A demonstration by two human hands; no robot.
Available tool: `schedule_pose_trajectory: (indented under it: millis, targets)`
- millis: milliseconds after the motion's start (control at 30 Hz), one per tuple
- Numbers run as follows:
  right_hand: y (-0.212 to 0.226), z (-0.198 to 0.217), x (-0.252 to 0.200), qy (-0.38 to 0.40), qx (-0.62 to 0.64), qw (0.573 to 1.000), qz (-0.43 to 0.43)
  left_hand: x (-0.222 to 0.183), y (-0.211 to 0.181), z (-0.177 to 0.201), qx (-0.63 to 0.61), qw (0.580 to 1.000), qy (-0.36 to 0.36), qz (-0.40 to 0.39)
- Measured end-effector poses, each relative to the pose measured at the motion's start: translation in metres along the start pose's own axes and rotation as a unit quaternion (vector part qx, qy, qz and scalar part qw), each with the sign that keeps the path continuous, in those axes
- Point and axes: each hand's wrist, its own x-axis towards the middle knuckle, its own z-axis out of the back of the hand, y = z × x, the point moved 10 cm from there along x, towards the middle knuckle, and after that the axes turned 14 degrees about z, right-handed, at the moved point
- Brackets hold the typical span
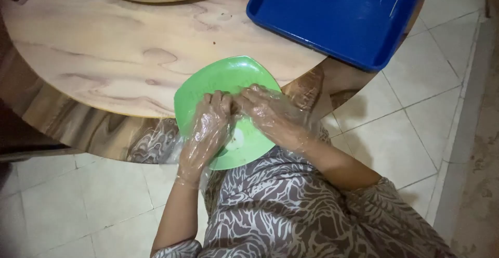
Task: Kneading and shaping a small piece of brown dough on a green plate.
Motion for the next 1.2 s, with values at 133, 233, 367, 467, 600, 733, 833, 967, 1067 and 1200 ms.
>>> schedule_pose_trajectory:
  millis: [133, 233, 367, 467, 600, 733, 833, 967, 1067, 1200]
  targets:
    - [0.007, 0.006, 0.003, -0.021, 0.028, 0.999, 0.016, 0.004, -0.005, -0.002, -0.002, 1.0, 0.013, -0.006]
    - [0.01, 0.006, 0.002, -0.009, -0.039, 0.999, 0.014, 0.007, -0.005, -0.002, -0.007, 1.0, 0.016, -0.008]
    - [0.008, -0.007, -0.008, -0.01, -0.088, 0.996, 0.015, 0.001, -0.004, 0.021, -0.022, 1.0, 0.012, -0.012]
    - [0.0, -0.02, -0.013, -0.015, -0.14, 0.99, 0.015, -0.001, 0.009, 0.031, -0.103, 0.994, 0.033, 0.028]
    - [-0.001, -0.031, -0.018, -0.067, -0.064, 0.995, 0.036, -0.007, 0.03, 0.018, -0.153, 0.986, 0.049, 0.052]
    - [0.022, -0.024, -0.01, -0.012, -0.06, 0.995, 0.076, -0.003, 0.037, 0.021, -0.218, 0.97, 0.067, 0.087]
    - [0.034, -0.024, -0.012, 0.008, -0.162, 0.985, 0.06, -0.001, 0.037, 0.039, -0.286, 0.948, 0.08, 0.112]
    - [0.028, -0.05, -0.018, 0.101, -0.193, 0.975, 0.04, 0.002, 0.035, 0.036, -0.273, 0.954, 0.032, 0.123]
    - [0.014, -0.091, -0.021, 0.192, -0.184, 0.964, 0.02, 0.001, 0.032, 0.028, -0.26, 0.958, 0.017, 0.121]
    - [-0.021, -0.168, -0.03, 0.366, -0.781, 0.5, 0.078, -0.015, 0.017, 0.007, -0.935, 0.332, 0.122, -0.02]
